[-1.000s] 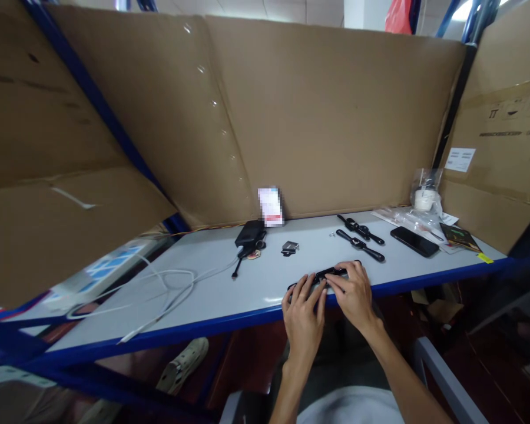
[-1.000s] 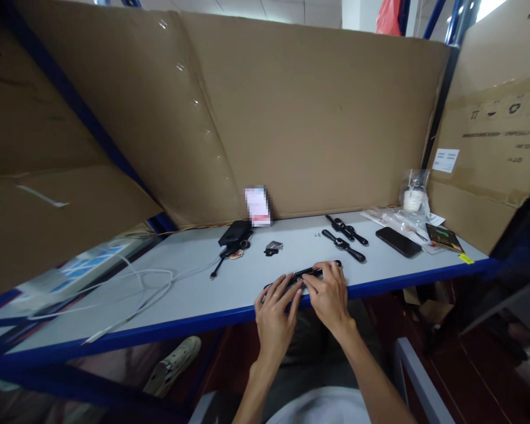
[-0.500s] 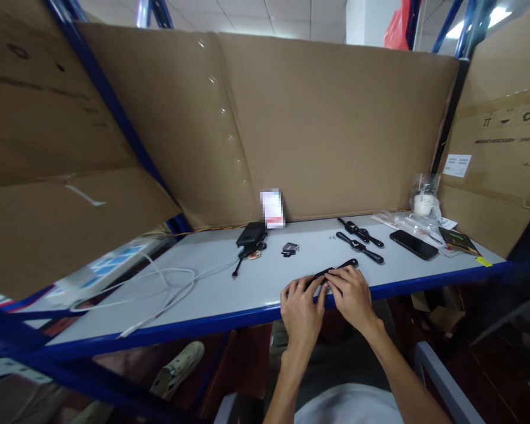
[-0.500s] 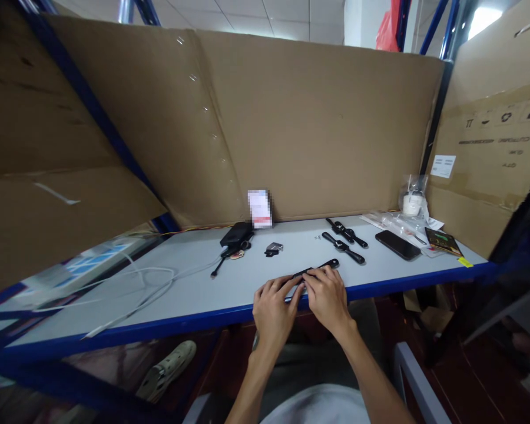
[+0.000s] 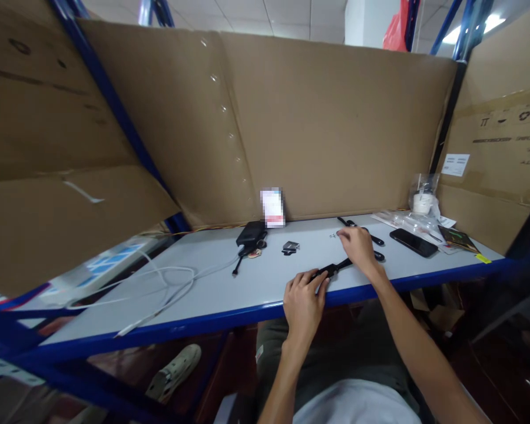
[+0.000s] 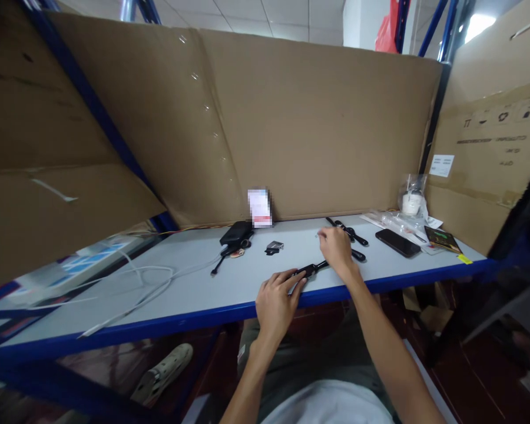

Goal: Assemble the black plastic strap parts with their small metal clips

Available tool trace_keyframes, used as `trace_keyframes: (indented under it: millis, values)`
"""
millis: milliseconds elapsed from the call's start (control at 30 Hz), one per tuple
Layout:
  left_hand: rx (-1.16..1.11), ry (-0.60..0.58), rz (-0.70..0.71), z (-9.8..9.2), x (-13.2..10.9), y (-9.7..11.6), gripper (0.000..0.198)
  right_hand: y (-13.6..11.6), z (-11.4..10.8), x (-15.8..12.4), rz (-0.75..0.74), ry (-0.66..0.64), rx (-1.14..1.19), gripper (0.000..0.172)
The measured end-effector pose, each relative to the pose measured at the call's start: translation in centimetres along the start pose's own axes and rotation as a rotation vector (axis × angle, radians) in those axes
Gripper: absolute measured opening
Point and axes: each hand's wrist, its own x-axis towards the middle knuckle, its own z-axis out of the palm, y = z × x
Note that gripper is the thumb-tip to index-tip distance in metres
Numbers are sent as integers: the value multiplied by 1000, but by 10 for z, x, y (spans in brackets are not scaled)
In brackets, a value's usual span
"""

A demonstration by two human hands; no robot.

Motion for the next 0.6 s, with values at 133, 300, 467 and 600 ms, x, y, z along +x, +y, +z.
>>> trace_keyframes:
  millis: [133, 300, 467, 600]
  values:
    - [1, 20, 15, 0, -1, 0, 21, -6, 1, 61, -13, -188, -87, 25]
    - [6, 37, 30, 1, -1, 0, 20, -17, 23, 81, -74, -316, -132, 39]
    - [1, 62, 42, 1, -3, 0, 21, -17, 19, 88, -74, -304, -81, 35]
    - [-1, 72, 40, 1, -3, 0, 20, -12, 5, 67, -69, -187, 22, 22]
